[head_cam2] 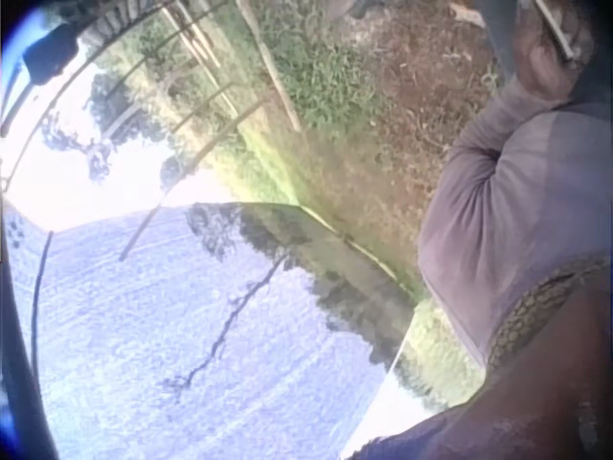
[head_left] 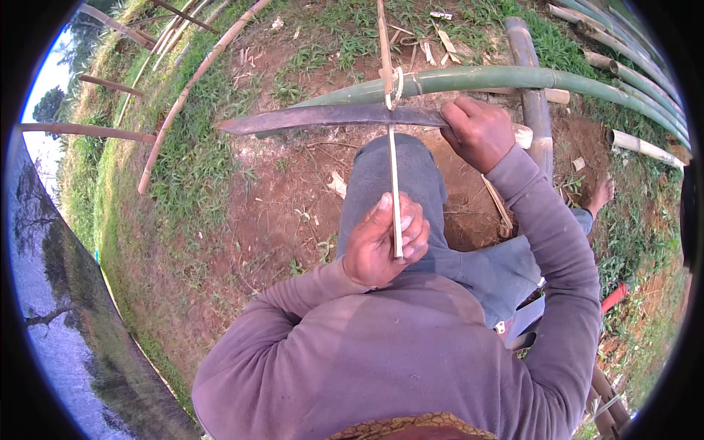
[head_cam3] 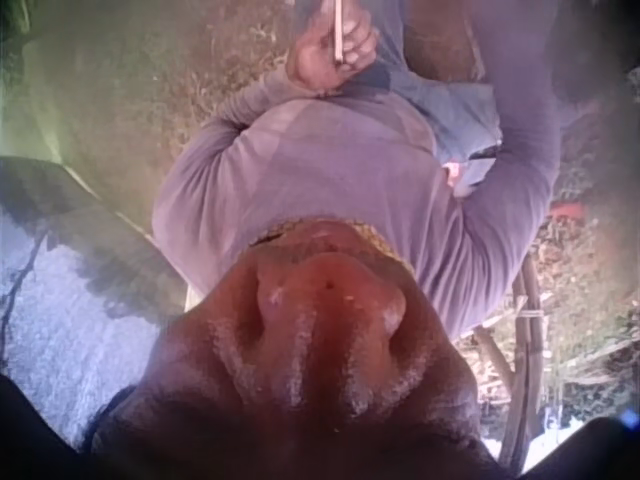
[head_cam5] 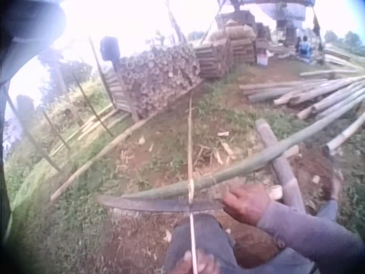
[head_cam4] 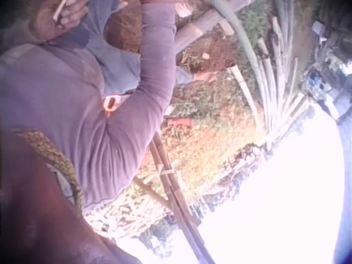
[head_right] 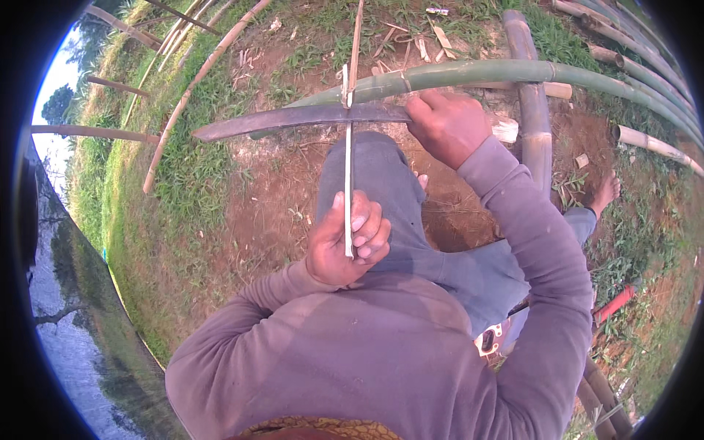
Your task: The person measures and cuts bamboo poles using a tape measure, saw, and knife. They split the bamboo into strips, shave them down, and measure the resulting pieces before placing them aside.
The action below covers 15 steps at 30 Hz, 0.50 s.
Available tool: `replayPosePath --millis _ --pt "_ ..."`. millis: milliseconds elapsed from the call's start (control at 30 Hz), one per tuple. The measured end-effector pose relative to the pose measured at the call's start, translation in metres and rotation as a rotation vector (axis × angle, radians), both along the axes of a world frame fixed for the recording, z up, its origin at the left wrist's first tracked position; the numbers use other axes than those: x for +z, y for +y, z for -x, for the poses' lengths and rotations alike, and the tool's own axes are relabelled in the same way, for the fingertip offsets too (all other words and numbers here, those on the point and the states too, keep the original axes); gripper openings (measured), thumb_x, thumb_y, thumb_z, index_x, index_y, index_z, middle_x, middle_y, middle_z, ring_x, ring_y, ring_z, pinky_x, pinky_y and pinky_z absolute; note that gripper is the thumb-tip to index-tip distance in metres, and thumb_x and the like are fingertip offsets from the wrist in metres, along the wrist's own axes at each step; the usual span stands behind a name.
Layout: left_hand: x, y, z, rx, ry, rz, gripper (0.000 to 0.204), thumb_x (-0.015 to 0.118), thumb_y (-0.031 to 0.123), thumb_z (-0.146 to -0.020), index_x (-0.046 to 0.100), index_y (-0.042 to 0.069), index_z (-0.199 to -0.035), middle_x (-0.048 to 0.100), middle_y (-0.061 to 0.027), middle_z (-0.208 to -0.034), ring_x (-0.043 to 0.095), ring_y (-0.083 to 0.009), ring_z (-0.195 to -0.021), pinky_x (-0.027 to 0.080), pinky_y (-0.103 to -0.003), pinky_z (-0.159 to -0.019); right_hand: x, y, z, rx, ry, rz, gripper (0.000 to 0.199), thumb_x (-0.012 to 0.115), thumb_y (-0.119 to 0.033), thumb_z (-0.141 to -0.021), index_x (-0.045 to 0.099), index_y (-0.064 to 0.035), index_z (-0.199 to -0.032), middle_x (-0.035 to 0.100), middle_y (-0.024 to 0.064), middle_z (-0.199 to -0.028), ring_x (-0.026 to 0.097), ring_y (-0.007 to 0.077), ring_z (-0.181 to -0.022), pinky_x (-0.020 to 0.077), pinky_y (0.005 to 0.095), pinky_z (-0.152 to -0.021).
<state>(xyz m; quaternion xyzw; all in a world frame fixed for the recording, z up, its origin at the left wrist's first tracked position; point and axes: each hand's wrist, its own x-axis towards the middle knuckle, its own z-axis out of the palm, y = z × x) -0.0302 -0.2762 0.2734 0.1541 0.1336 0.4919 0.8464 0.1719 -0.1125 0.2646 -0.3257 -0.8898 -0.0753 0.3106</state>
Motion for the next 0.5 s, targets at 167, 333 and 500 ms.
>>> replayPosePath --millis 167,333,500 --pt "-0.002 -0.003 0.002 -0.008 -0.017 0.008 0.044 0.03 0.047 -0.113 0.046 0.013 -0.091 0.042 -0.0005 -0.077 0.041 -0.0127 -0.068 0.035 -0.025 -0.056 -0.004 0.004 -0.003 -0.002 -0.069 -0.015 0.027 0.079 -0.017 -0.075 0.058 -0.0099 -0.091 0.057 0.0073 -0.079 0.065 0.0288 -0.069 0.0526 0.0422 -0.059" --pt "-0.006 0.008 0.004 -0.002 -0.01 -0.059 0.043 0.03 0.048 -0.113 0.047 0.013 -0.092 0.041 0.0002 -0.077 0.043 -0.0115 -0.068 0.035 -0.024 -0.055 -0.004 0.02 -0.007 0.017 -0.075 -0.048 0.025 0.078 -0.017 -0.079 0.058 -0.0099 -0.092 0.057 0.0072 -0.08 0.065 0.0296 -0.071 0.0528 0.0421 -0.059" --pt "-0.006 0.009 0.004 0.009 -0.034 -0.032 0.044 0.031 0.047 -0.113 0.046 0.012 -0.091 0.042 -0.0007 -0.078 0.042 -0.0123 -0.069 0.036 -0.024 -0.055 -0.006 0.019 -0.007 -0.068 -0.063 -0.022 0.023 0.077 -0.02 -0.078 0.056 -0.0122 -0.085 0.056 0.0046 -0.076 0.066 0.0267 -0.067 0.0539 0.0414 -0.058"
